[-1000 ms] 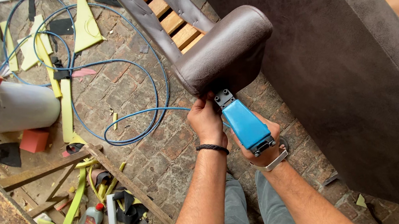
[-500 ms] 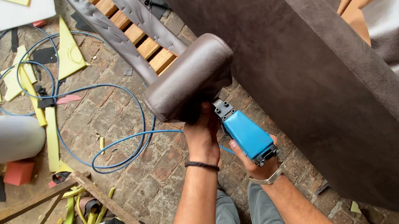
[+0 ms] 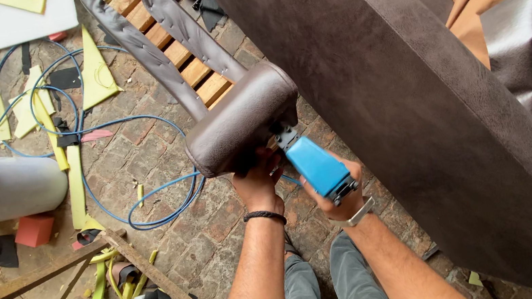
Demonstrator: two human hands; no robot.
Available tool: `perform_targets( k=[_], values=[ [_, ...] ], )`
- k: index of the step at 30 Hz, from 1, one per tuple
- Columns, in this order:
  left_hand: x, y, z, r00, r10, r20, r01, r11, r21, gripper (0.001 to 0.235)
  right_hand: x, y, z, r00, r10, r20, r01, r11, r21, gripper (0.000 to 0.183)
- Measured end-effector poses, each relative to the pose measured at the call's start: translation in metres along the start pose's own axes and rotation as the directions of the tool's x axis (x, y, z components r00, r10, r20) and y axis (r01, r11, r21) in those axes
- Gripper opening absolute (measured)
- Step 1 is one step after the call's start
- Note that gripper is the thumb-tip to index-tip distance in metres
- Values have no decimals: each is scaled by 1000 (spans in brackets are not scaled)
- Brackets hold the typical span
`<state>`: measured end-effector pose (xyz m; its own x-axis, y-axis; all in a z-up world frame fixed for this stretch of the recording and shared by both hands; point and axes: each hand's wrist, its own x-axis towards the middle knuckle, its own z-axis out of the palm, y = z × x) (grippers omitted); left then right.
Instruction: The person uses a pneumatic staple gun to attach brown leather to a chair armrest, then trims excess material with scissors. They remove the leather cover, lay it on a workbench, and cut along seams to separate pieces.
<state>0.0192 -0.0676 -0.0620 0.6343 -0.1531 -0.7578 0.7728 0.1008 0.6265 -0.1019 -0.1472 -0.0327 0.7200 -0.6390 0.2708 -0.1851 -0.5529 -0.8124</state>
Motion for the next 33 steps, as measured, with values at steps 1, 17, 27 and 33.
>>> perform_targets(
  k=[1,17,27,33],
  values=[
    [3,-1,0,1000,8,-5,-8,1000,-4,11,1,-2,2,1000,-6,23,6,1000,10,16],
    [25,-19,-16,1000,22,-18,-22,1000,15,20,-4,-28,9,992,-128,8,128,992,-6,23],
    [2,11,-9,997,-30,65,27,999,46,5,-3,16,-3,998,58,3,-57,979,196,14],
    [4,9,-9,997,-20,77,14,997,74,6,-8,41,-1,991,-131,-20,124,971,-205,24]
  ],
)
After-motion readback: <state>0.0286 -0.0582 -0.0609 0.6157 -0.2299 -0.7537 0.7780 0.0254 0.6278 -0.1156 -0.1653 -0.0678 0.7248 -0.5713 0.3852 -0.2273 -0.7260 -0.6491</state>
